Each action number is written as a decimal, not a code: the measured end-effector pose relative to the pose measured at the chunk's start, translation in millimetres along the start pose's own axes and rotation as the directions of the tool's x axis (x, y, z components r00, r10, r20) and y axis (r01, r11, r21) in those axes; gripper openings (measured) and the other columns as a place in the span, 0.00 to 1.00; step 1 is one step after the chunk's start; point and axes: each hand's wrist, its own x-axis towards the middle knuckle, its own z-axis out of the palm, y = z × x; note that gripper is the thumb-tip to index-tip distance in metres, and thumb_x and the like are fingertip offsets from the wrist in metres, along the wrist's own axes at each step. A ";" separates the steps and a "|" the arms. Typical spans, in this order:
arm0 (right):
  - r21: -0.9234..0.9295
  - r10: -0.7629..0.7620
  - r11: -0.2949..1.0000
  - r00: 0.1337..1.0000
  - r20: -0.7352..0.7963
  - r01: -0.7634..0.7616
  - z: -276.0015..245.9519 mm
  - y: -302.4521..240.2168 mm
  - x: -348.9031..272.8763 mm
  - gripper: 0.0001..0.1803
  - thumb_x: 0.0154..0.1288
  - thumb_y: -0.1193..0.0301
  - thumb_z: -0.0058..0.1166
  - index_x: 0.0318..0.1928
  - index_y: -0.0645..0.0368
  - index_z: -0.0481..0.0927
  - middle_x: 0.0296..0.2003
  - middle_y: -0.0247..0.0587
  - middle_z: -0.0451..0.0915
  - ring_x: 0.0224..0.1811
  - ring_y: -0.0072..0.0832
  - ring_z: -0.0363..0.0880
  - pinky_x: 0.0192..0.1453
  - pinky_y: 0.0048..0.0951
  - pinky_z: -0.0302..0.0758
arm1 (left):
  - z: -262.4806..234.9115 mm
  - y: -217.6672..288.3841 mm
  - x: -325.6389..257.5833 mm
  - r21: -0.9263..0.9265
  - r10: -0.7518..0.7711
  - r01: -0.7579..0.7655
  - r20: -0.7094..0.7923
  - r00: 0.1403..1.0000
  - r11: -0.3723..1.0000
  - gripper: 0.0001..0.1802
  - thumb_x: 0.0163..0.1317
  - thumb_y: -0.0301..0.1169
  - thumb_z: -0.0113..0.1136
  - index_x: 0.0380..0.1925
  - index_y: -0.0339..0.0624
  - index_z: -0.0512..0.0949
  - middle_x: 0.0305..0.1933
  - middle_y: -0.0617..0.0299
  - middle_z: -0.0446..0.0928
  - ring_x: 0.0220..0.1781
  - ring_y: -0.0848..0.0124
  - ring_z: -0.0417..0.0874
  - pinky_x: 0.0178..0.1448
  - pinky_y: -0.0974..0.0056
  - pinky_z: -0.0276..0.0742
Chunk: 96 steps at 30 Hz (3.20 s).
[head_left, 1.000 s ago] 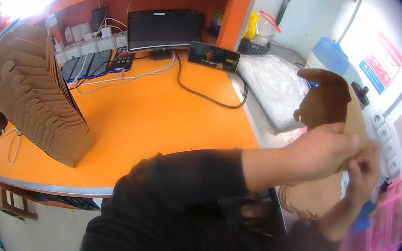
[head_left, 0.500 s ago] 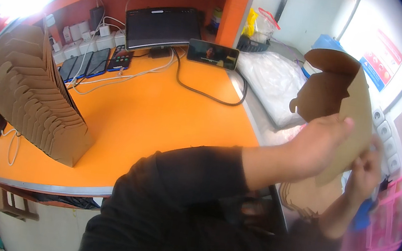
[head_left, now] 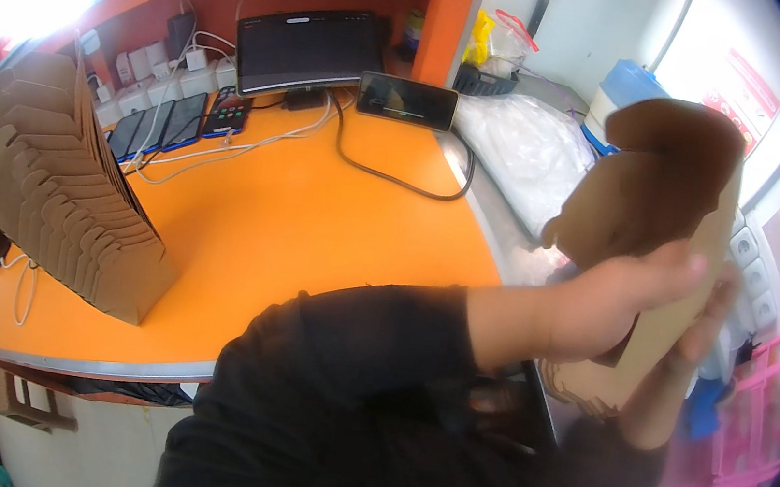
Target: The person folds several cardboard food containers by hand on a counter and then places them on top of a heated display case.
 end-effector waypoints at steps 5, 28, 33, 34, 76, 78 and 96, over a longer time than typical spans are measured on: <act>-0.069 -0.010 0.998 0.997 -0.071 0.005 21.6 -13.6 -2.0 0.49 0.32 0.49 0.67 0.54 0.60 0.59 0.52 0.40 0.63 0.55 0.31 0.63 0.58 0.30 0.62 | 6.0 -1.6 -3.6 0.658 0.208 -0.245 0.135 0.969 0.712 0.30 0.60 0.40 0.46 0.57 0.36 0.51 0.41 0.57 0.69 0.45 0.74 0.68 0.49 0.70 0.64; 0.013 0.054 0.998 0.970 0.235 -0.059 8.2 -32.1 2.3 0.18 0.59 0.62 0.49 0.36 0.68 0.72 0.31 0.47 0.73 0.36 0.34 0.74 0.47 0.42 0.69 | -24.9 -11.3 -3.0 0.916 -0.117 -0.295 0.336 0.935 0.270 0.14 0.48 0.26 0.54 0.37 0.42 0.76 0.46 0.49 0.69 0.47 0.54 0.71 0.47 0.63 0.68; -0.070 0.091 0.989 0.908 -0.409 -0.130 45.1 -57.0 0.1 0.10 0.59 0.73 0.41 0.35 0.69 0.70 0.26 0.45 0.72 0.26 0.28 0.73 0.31 0.26 0.72 | -3.6 1.1 -8.5 -0.400 -0.362 0.407 0.186 0.913 0.821 0.14 0.56 0.31 0.53 0.41 0.37 0.72 0.40 0.56 0.73 0.42 0.66 0.74 0.45 0.65 0.68; -0.103 0.045 0.990 0.922 -0.384 -0.091 42.2 -60.1 -2.2 0.10 0.59 0.73 0.40 0.35 0.69 0.70 0.26 0.45 0.72 0.26 0.28 0.73 0.31 0.26 0.72 | -3.2 -4.7 -5.4 -0.112 -0.148 0.184 0.266 0.952 0.977 0.14 0.57 0.33 0.52 0.41 0.36 0.71 0.37 0.59 0.73 0.39 0.69 0.73 0.43 0.66 0.68; 0.034 0.720 0.482 0.418 0.555 -0.875 34.3 -42.8 -15.9 0.71 0.20 0.68 0.74 0.63 0.62 0.36 0.58 0.48 0.56 0.60 0.35 0.57 0.60 0.30 0.54 | 45.8 0.6 -38.7 0.808 -0.320 0.253 -0.085 0.944 0.532 0.18 0.59 0.36 0.49 0.46 0.39 0.64 0.39 0.53 0.71 0.37 0.64 0.74 0.38 0.63 0.69; -0.006 0.676 0.590 0.490 0.550 -0.808 46.3 -52.0 -10.8 0.73 0.18 0.66 0.74 0.64 0.62 0.34 0.60 0.46 0.52 0.62 0.33 0.53 0.63 0.30 0.50 | 58.0 20.2 -48.5 0.923 -0.233 0.195 -0.120 0.965 0.332 0.15 0.60 0.36 0.49 0.41 0.37 0.69 0.34 0.55 0.73 0.31 0.66 0.75 0.34 0.65 0.70; 0.320 0.051 0.750 0.534 0.844 -0.579 228.0 -26.1 3.2 0.56 0.35 0.70 0.66 0.64 0.58 0.43 0.60 0.41 0.56 0.63 0.33 0.53 0.64 0.41 0.50 | 73.3 39.9 -248.3 0.962 0.711 -0.080 -0.137 0.689 0.262 0.67 0.36 0.36 0.73 0.62 0.49 0.25 0.67 0.55 0.39 0.66 0.60 0.50 0.64 0.55 0.51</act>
